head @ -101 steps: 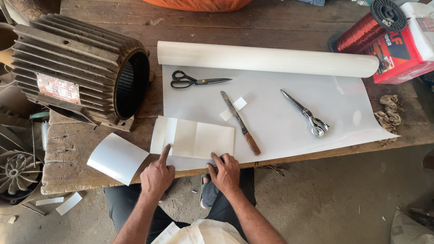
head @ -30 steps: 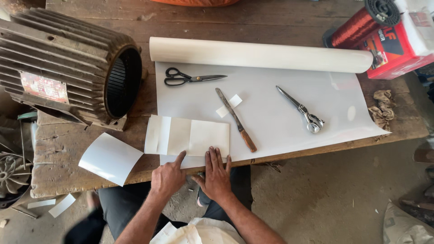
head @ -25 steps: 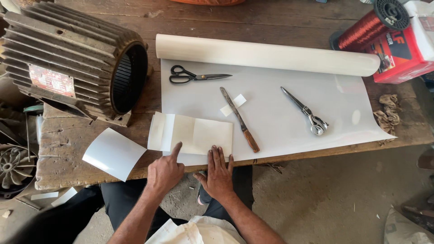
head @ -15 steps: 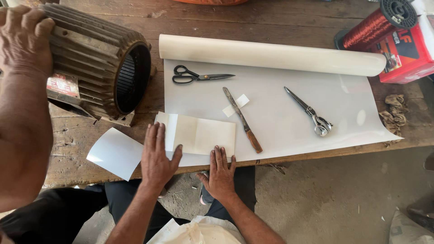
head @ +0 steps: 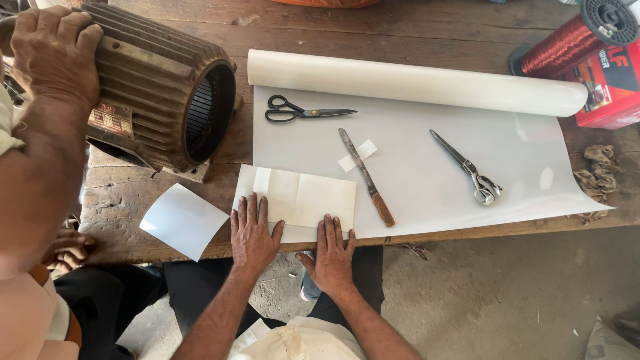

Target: The person cuts a white sheet from a roll using scissors, then uses a knife to trim and score the sheet into smaller rectangular pieces. The person folds and stacks the cut pieces on the table.

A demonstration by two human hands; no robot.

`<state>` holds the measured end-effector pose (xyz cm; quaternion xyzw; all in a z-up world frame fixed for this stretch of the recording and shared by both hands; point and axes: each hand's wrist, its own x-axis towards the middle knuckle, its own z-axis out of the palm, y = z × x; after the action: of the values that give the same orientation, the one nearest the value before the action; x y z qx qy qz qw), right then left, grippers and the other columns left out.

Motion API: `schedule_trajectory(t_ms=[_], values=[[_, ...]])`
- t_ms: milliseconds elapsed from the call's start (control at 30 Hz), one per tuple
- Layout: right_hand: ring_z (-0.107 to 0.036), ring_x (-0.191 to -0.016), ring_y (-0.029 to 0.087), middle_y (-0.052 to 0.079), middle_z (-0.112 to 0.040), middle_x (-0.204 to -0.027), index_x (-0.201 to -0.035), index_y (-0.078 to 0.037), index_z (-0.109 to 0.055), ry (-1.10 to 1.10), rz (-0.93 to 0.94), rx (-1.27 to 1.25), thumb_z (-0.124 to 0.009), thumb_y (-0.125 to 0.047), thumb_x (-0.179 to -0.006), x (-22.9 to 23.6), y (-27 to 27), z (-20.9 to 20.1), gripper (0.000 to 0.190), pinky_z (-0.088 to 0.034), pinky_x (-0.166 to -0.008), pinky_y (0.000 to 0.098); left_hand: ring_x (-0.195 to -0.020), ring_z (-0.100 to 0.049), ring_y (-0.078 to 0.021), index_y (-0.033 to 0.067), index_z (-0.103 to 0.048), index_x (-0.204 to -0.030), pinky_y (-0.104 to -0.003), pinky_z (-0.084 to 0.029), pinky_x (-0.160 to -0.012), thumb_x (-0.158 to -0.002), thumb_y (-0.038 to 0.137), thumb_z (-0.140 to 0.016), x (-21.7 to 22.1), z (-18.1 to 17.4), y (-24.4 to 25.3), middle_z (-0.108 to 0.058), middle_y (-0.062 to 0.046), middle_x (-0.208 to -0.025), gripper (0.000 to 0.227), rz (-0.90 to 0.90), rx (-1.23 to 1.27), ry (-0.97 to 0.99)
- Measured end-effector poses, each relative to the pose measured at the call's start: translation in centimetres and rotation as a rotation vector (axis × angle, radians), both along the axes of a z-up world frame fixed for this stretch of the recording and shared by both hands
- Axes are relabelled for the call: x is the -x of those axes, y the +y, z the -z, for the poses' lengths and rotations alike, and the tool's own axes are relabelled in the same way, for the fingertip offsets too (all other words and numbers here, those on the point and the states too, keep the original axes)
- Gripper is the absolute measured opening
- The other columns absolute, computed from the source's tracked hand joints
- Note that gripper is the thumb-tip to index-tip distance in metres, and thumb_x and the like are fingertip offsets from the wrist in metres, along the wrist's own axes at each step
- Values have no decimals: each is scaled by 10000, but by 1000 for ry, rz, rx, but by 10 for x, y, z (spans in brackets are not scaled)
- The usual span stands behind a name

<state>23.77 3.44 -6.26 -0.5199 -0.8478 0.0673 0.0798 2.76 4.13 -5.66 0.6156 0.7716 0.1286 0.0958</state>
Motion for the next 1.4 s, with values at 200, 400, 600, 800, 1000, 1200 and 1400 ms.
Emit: schedule_trajectory(t_ms=[200,400,600,800,1000,1200,1400], values=[[-202,-1527,386,243,-254,-1618,-1497,88,-356,3,2,13,-601,-664,-897,-1,0,1,993,-84,-1171,715,-1535,-198,-391,153,-403,-1552,-563,-153,-1247,-971,554,-517,-1,-3,-1,-270,-229,-1642,715,-4,-15,-24],[-201,-1525,375,240,-255,-1621,-1497,81,-346,-16,7,19,-594,-659,-884,0,0,1,992,-87,-1167,708,-1541,-187,-396,156,-399,-1559,-568,-159,-1246,-967,574,-532,0,-8,-1,-260,-227,-1646,736,9,-20,-13],[-181,-1531,371,228,-238,-1626,-1520,61,-316,-24,20,54,-573,-678,-891,-1,0,2,1004,-79,-1171,698,-1557,-174,-388,140,-358,-1573,-555,-135,-1258,-931,669,-535,8,-24,-21,-251,-216,-1656,851,53,-140,-84],[-153,-1532,365,217,-189,-1639,-1518,56,-307,-58,2,62,-575,-662,-893,-3,1,9,989,-65,-1176,693,-1578,-158,-399,-6,-285,-1579,-569,-113,-1267,-931,746,-447,58,-27,-55,-174,-251,-1690,1007,-42,-251,-14],[-137,-1534,383,234,-189,-1635,-1514,72,-296,-35,-7,25,-597,-660,-884,-2,1,8,1012,-64,-1170,706,-1577,-187,-458,-35,-352,-1562,-662,-169,-1259,-904,712,-537,98,-28,-86,-259,-300,-1652,1013,-166,-289,23],[-146,-1531,385,240,-191,-1632,-1511,80,-298,-39,-9,19,-600,-655,-880,-1,1,7,1014,-64,-1170,704,-1570,-205,-485,-52,-373,-1549,-689,-200,-1245,-921,663,-572,98,-22,-92,-287,-327,-1633,972,-209,-320,6],[-149,-1529,386,242,-193,-1632,-1512,75,-297,-36,-10,22,-600,-657,-881,-1,1,9,1012,-63,-1167,709,-1558,-215,-483,-43,-373,-1552,-682,-203,-1239,-920,652,-575,79,-20,-90,-297,-326,-1622,960,-176,-342,-43]])
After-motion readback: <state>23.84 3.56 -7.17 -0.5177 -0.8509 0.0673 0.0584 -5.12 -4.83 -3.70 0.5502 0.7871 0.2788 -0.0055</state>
